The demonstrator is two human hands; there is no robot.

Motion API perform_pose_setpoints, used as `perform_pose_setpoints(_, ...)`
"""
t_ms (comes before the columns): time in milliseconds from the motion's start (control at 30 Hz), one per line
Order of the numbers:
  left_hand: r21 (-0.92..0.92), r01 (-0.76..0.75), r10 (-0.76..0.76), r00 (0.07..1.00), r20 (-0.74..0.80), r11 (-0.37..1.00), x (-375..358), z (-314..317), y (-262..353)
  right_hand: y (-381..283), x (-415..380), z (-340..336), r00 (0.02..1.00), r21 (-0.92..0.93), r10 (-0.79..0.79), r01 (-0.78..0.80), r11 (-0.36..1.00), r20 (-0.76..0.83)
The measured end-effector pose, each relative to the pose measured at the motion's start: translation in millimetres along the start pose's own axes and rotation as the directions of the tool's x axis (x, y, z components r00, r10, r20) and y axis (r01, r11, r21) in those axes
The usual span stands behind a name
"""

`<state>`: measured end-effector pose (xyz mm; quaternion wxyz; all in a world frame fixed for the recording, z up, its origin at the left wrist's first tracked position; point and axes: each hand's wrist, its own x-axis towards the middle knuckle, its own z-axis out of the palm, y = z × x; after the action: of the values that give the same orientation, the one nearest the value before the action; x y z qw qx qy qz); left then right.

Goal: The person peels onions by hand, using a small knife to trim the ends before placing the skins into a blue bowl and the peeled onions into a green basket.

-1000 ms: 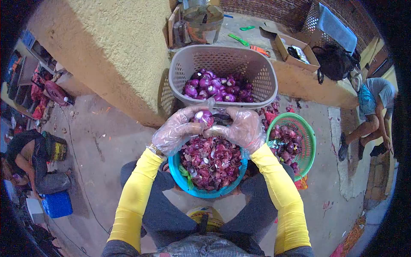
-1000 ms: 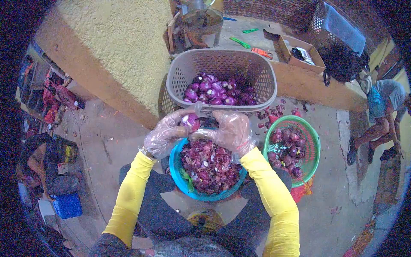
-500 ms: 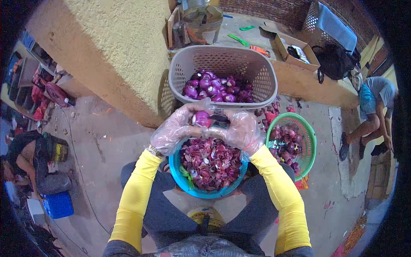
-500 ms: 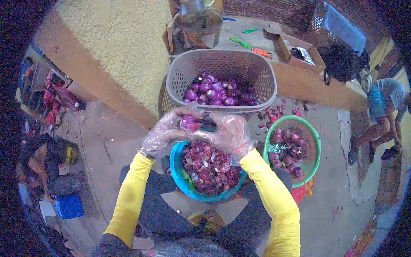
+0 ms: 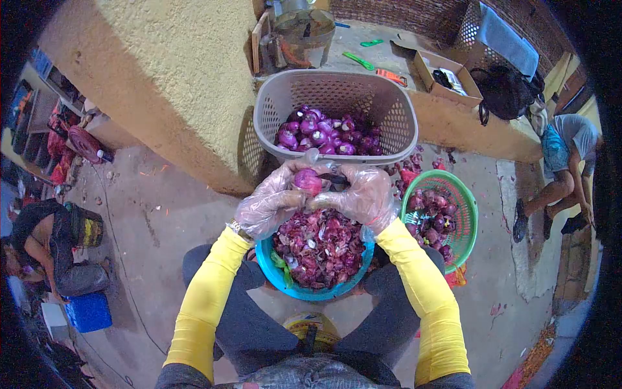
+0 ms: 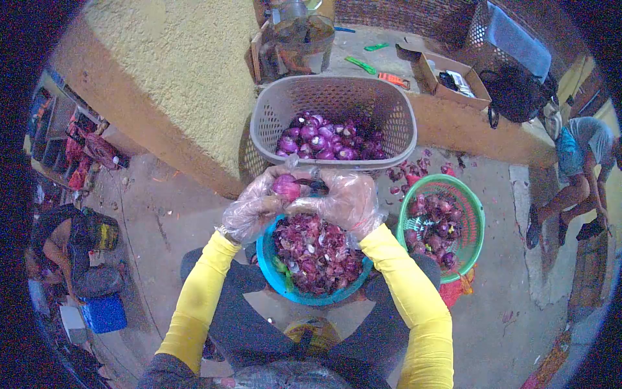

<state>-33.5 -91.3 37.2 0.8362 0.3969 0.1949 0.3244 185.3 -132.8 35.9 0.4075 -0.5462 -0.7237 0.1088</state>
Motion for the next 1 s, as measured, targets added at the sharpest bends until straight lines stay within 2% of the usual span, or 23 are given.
perform_pose_setpoints(133,0.053,0.036,-0.037,0.999,0.014,0.998,-1,-6,2,1,1,-2,1.0,-0.009,-0.013,0.013,1.0,0.007)
perform_pose_setpoints(233,0.16,0.095,-0.088,0.995,-0.051,0.983,-4,-4,6,2,1,-1,0.999,-0.025,-0.035,0.035,0.999,0.014)
perform_pose_setpoints(400,0.09,0.014,-0.015,1.0,0.011,0.996,-2,-8,-1,3,-4,11,1.0,-0.021,-0.005,0.004,1.0,-0.009)
perform_pose_setpoints(600,0.116,-0.027,0.022,0.999,0.042,0.993,-1,-6,4,3,-4,11,0.997,-0.025,0.063,-0.062,0.998,0.042)
perform_pose_setpoints(633,0.116,-0.027,0.023,0.999,0.042,0.993,-1,-4,8,1,-3,7,0.992,-0.009,0.088,-0.087,0.996,0.093)
perform_pose_setpoints(700,0.387,0.089,-0.091,0.996,-0.012,0.918,-3,1,20,3,0,3,0.983,0.007,0.11,-0.112,0.994,0.145)
perform_pose_setpoints(767,0.32,0.082,-0.099,0.994,0.036,0.944,-5,-3,19,7,2,0,0.962,0.065,0.077,-0.097,0.993,0.263)
perform_pose_setpoints(800,0.25,0.079,-0.103,0.991,0.083,0.965,-6,-5,18,9,1,3,0.962,0.066,0.077,-0.098,0.993,0.263)
perform_pose_setpoints(867,0.297,0.043,-0.077,0.991,0.106,0.954,-5,-8,16,12,0,10,0.983,0.225,0.028,-0.069,0.972,0.182)
perform_pose_setpoints(900,0.342,0.005,-0.053,0.99,0.131,0.94,-4,-9,15,11,0,9,0.983,0.225,0.028,-0.07,0.972,0.182)
perform_pose_setpoints(933,0.343,0.004,-0.052,0.99,0.131,0.939,-4,-10,15,9,0,6,0.964,0.208,0.071,-0.126,0.97,0.257)
perform_pose_setpoints(967,0.313,0.014,-0.059,0.989,0.134,0.95,-4,-11,14,7,1,4,0.938,0.187,0.113,-0.181,0.965,0.329)
perform_pose_setpoints(1000,0.283,0.023,-0.064,0.989,0.137,0.959,-4,-12,14,9,1,6,0.938,0.187,0.112,-0.18,0.966,0.328)
